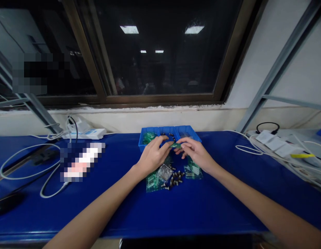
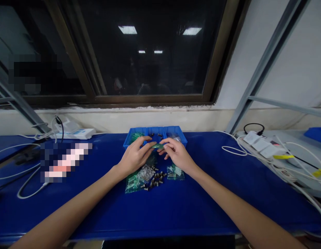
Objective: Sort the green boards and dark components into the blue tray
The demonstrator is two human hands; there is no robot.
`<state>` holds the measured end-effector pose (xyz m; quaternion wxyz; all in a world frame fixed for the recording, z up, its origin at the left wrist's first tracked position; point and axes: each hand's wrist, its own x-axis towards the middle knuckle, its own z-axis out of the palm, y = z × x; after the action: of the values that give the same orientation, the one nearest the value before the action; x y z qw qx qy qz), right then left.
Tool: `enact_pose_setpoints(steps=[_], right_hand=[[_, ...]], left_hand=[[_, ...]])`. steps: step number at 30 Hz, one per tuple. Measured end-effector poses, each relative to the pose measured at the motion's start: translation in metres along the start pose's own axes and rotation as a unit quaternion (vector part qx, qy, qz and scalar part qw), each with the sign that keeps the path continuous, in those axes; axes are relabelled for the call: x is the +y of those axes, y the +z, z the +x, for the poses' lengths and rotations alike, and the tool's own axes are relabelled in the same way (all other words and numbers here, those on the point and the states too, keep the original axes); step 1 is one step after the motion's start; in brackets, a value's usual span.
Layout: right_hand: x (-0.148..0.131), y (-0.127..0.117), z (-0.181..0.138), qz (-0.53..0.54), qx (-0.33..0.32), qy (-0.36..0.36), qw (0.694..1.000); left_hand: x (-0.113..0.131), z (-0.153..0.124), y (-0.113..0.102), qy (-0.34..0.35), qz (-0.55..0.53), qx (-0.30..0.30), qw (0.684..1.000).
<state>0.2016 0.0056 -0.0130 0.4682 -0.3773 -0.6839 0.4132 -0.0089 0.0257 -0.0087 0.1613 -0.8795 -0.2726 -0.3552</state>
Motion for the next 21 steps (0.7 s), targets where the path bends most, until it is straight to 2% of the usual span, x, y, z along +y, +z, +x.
enact_pose_setpoints(steps=[5,11,13,17,21], right_hand=[[0.0,0.003,-0.004,-0.08,0.017,-0.015,0.997],[-0.009,0.003,-0.006,-0.219,0.053,-0.062,0.972],[-0.009,0.002,-0.005,-0.201,0.051,-0.057,0.977],[-0.008,-0.001,-0.003,-0.077,0.044,-0.021,0.996],[-0.011,-0.002,-0.003,0.02,0.03,-0.001,0.999]], left_hand=[[0.001,0.001,0.0,0.005,-0.016,0.002,1.0],[0.004,0.003,-0.002,-0.001,-0.048,0.011,0.999],[0.005,0.002,-0.003,-0.014,-0.055,0.01,0.998],[0.006,0.002,-0.006,-0.016,-0.034,-0.029,0.999],[0.006,0.001,-0.005,-0.011,-0.032,-0.046,0.998]])
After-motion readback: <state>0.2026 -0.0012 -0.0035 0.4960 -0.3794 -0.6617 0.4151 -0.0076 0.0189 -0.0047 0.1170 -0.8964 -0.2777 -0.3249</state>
